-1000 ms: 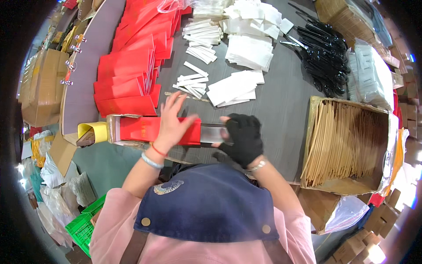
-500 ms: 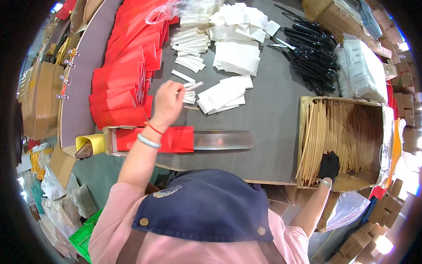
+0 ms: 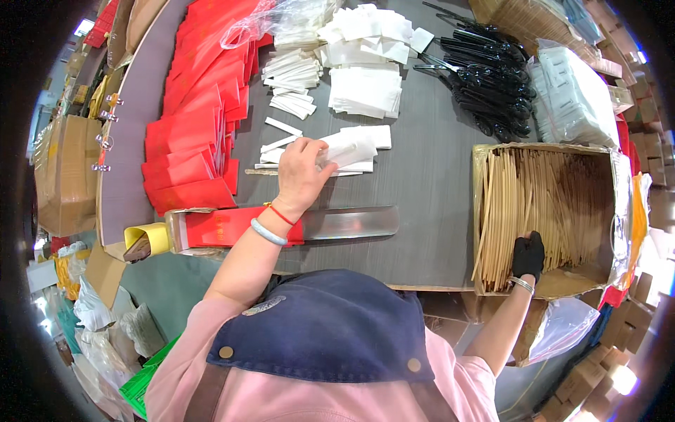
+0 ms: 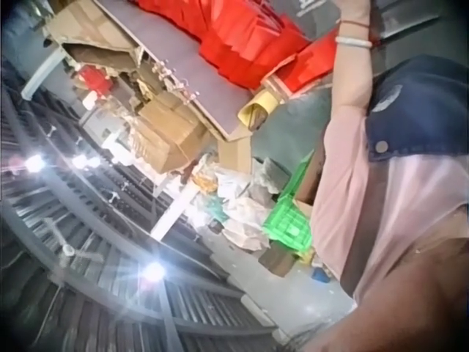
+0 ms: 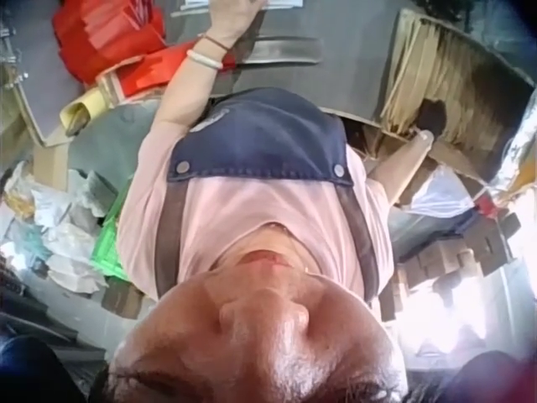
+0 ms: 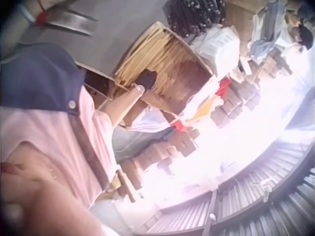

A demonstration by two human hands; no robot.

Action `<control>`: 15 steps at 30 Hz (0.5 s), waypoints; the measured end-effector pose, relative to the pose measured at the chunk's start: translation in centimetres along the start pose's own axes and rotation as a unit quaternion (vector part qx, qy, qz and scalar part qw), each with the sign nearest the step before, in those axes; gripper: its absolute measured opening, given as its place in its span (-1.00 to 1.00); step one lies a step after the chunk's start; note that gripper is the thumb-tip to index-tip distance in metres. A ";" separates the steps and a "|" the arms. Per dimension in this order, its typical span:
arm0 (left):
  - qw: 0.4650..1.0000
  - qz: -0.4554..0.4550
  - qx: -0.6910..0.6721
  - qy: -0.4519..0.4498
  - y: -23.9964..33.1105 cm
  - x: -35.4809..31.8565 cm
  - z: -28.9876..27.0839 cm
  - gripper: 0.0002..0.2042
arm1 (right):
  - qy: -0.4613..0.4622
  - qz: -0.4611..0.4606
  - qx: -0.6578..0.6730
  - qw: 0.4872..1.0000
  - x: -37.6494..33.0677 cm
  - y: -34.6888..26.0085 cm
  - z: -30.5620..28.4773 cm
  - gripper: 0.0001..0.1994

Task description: Manually inserting wooden chopsticks into paper sleeves and organizing them for secondary packaging.

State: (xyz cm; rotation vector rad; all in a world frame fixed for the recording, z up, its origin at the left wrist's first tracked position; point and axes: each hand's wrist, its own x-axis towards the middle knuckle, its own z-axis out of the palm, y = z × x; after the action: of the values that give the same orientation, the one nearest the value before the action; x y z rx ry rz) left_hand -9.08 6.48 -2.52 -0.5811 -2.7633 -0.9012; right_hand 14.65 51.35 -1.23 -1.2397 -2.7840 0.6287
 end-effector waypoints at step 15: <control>0.944 -0.123 -0.266 -0.153 1.8 -0.4 -3.1 -0.79 | 0.082 -0.029 -0.175 0.981 2.0 6.1 0.9 -0.83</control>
State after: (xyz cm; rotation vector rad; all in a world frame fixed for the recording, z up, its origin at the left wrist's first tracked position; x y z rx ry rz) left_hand -7.82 5.87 0.79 -0.4858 -2.8970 -1.7880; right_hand 17.45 56.11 -4.55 -1.1889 -2.8554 0.0250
